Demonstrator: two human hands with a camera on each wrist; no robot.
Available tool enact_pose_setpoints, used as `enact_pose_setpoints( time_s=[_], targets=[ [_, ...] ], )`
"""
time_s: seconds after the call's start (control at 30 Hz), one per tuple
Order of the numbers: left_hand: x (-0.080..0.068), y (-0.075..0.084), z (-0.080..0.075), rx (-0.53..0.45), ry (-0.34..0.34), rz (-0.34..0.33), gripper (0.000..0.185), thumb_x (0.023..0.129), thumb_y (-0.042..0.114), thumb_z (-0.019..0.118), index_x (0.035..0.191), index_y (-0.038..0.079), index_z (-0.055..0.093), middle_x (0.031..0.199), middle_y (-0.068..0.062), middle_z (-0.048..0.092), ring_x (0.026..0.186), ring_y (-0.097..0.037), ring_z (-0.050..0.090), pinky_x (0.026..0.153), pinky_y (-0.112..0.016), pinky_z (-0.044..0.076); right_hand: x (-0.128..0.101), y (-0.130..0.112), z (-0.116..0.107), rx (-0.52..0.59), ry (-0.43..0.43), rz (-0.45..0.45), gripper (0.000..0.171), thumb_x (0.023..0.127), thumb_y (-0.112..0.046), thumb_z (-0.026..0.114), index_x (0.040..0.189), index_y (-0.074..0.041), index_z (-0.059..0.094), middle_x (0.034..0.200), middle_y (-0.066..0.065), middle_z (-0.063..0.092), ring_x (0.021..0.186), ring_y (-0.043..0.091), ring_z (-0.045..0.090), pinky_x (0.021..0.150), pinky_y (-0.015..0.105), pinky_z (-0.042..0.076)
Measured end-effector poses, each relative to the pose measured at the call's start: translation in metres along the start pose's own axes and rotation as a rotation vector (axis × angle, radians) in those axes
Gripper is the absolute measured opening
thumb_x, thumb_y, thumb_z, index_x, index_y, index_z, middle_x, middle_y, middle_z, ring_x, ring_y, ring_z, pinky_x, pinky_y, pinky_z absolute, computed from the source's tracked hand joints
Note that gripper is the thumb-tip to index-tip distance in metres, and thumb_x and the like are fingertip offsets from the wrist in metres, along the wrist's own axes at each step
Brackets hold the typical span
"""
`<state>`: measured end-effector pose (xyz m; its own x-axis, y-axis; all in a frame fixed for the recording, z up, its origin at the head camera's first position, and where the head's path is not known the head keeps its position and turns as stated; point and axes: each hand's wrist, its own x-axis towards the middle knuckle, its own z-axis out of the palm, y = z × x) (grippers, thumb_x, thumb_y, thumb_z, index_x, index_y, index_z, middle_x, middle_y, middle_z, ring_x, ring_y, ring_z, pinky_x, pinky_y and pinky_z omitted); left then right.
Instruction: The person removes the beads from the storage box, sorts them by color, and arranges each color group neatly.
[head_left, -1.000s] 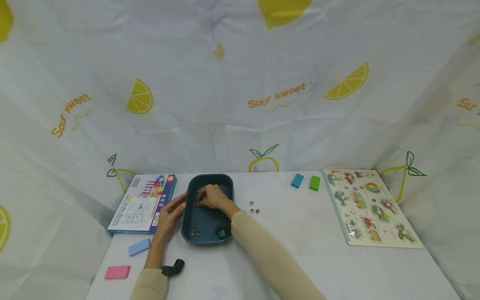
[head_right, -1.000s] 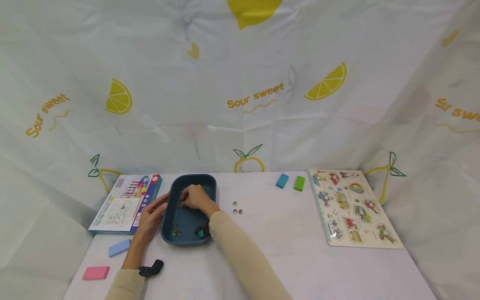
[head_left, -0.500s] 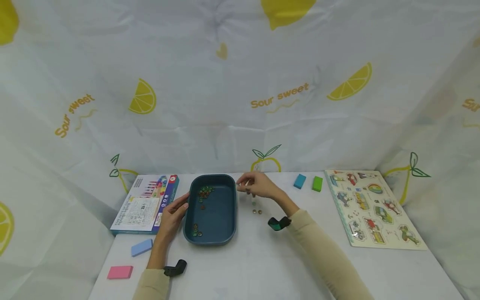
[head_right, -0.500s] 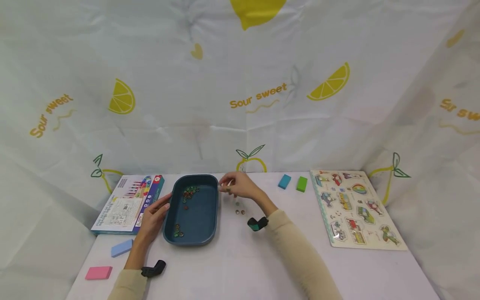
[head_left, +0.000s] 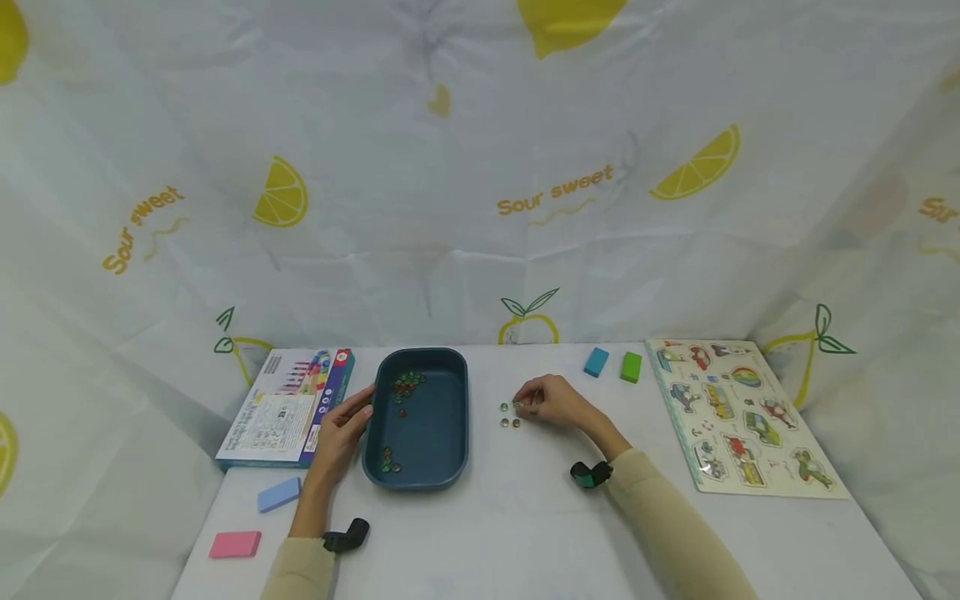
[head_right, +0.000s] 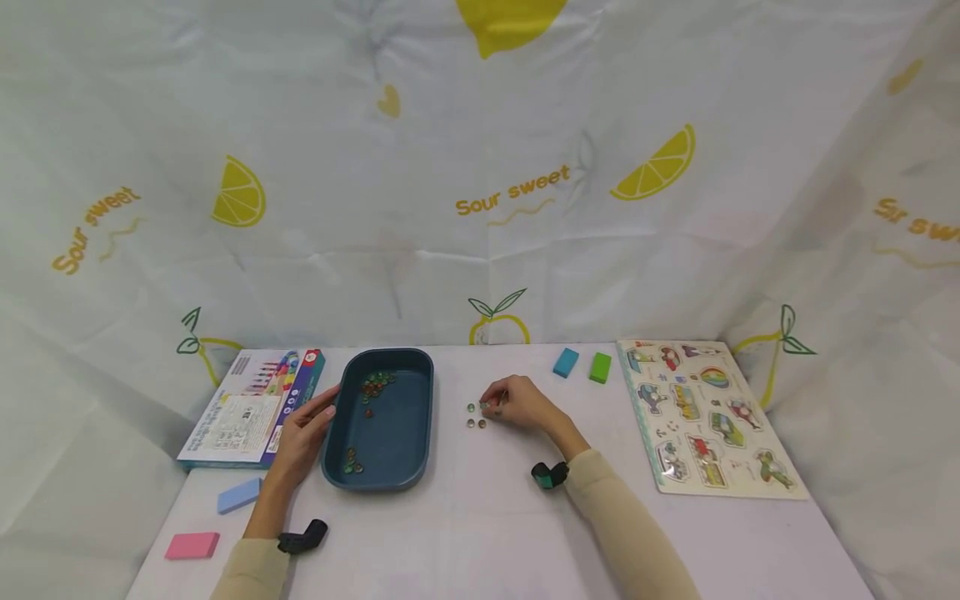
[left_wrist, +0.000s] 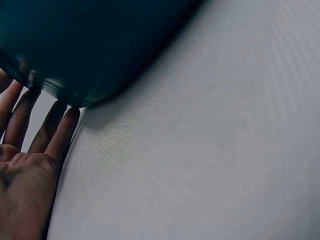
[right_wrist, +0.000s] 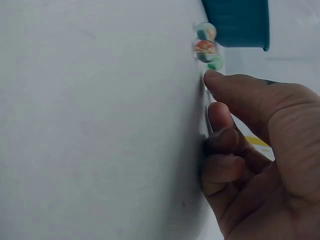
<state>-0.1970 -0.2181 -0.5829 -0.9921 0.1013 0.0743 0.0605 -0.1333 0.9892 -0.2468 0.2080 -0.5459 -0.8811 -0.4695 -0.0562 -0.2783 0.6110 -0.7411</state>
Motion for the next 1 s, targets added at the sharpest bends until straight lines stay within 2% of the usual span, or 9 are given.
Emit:
enact_pose_setpoints(
  time_s=[0.1, 0.23, 0.37, 0.5, 0.6, 0.7, 0.83, 1.0],
  targets=[
    [0.001, 0.000, 0.000, -0.003, 0.004, -0.001, 0.050, 0.109, 0.012, 0.058, 0.154, -0.008, 0.046, 0.135, 0.021, 0.071, 0.128, 0.003, 0.066, 0.107, -0.017, 0.056, 0.001, 0.000, 0.000, -0.024, -0.002, -0.025, 0.014, 0.092, -0.013, 0.081, 0.106, -0.008, 0.081, 0.083, 0.000, 0.071, 0.072, 0.009, 0.055, 0.064, 0.021, 0.048],
    [0.001, 0.001, 0.000, -0.001, -0.002, 0.001, 0.050, 0.109, 0.012, 0.057, 0.154, -0.008, 0.046, 0.136, 0.021, 0.071, 0.129, 0.003, 0.065, 0.107, -0.017, 0.056, 0.004, -0.005, -0.004, -0.031, 0.001, -0.008, 0.020, 0.093, -0.017, 0.082, 0.112, -0.010, 0.080, 0.084, -0.002, 0.070, 0.073, 0.007, 0.056, 0.066, 0.020, 0.048],
    [0.001, 0.002, -0.002, -0.004, 0.005, -0.006, 0.050, 0.109, 0.011, 0.057, 0.154, -0.008, 0.046, 0.135, 0.021, 0.071, 0.128, 0.004, 0.066, 0.106, -0.017, 0.056, 0.012, -0.028, -0.012, 0.023, 0.045, -0.014, 0.024, 0.095, -0.020, 0.080, 0.116, -0.008, 0.079, 0.090, 0.001, 0.071, 0.076, 0.011, 0.057, 0.065, 0.021, 0.047],
    [0.001, 0.002, -0.003, -0.007, 0.023, -0.015, 0.050, 0.109, 0.010, 0.057, 0.154, -0.009, 0.046, 0.133, 0.021, 0.072, 0.126, 0.004, 0.067, 0.105, -0.016, 0.056, 0.031, -0.066, -0.009, 0.110, 0.060, -0.079, 0.026, 0.098, -0.022, 0.077, 0.118, -0.007, 0.078, 0.094, 0.010, 0.073, 0.075, 0.025, 0.063, 0.061, 0.028, 0.054],
    [0.002, 0.002, -0.003, -0.006, 0.027, -0.023, 0.051, 0.108, 0.011, 0.059, 0.154, -0.008, 0.047, 0.133, 0.020, 0.072, 0.126, 0.003, 0.067, 0.105, -0.017, 0.056, 0.051, -0.095, 0.002, 0.194, 0.023, -0.138, 0.028, 0.100, -0.022, 0.075, 0.122, -0.004, 0.076, 0.098, 0.017, 0.074, 0.079, 0.042, 0.067, 0.063, 0.045, 0.061],
    [0.002, 0.002, -0.002, -0.005, 0.026, -0.034, 0.052, 0.107, 0.012, 0.061, 0.154, -0.007, 0.048, 0.135, 0.018, 0.072, 0.127, 0.002, 0.067, 0.105, -0.018, 0.057, 0.072, -0.119, 0.019, 0.249, -0.033, -0.184, 0.029, 0.101, -0.019, 0.073, 0.124, -0.001, 0.074, 0.101, 0.023, 0.076, 0.086, 0.052, 0.067, 0.066, 0.051, 0.063],
    [0.001, 0.001, 0.000, -0.004, 0.021, -0.043, 0.052, 0.108, 0.012, 0.061, 0.154, -0.007, 0.048, 0.137, 0.016, 0.071, 0.129, 0.002, 0.066, 0.106, -0.018, 0.056, 0.095, -0.139, 0.047, 0.246, -0.109, -0.176, 0.025, 0.101, -0.019, 0.074, 0.121, -0.004, 0.076, 0.105, 0.021, 0.079, 0.087, 0.049, 0.072, 0.067, 0.041, 0.064],
    [0.001, 0.001, 0.000, 0.013, 0.014, -0.047, 0.052, 0.108, 0.015, 0.060, 0.155, -0.004, 0.048, 0.140, 0.015, 0.070, 0.129, 0.003, 0.065, 0.108, -0.017, 0.055, 0.112, -0.138, 0.082, 0.269, -0.162, -0.084, 0.023, 0.096, -0.015, 0.079, 0.116, -0.003, 0.078, 0.101, 0.015, 0.081, 0.068, 0.022, 0.071, 0.062, 0.029, 0.061]
  ],
)
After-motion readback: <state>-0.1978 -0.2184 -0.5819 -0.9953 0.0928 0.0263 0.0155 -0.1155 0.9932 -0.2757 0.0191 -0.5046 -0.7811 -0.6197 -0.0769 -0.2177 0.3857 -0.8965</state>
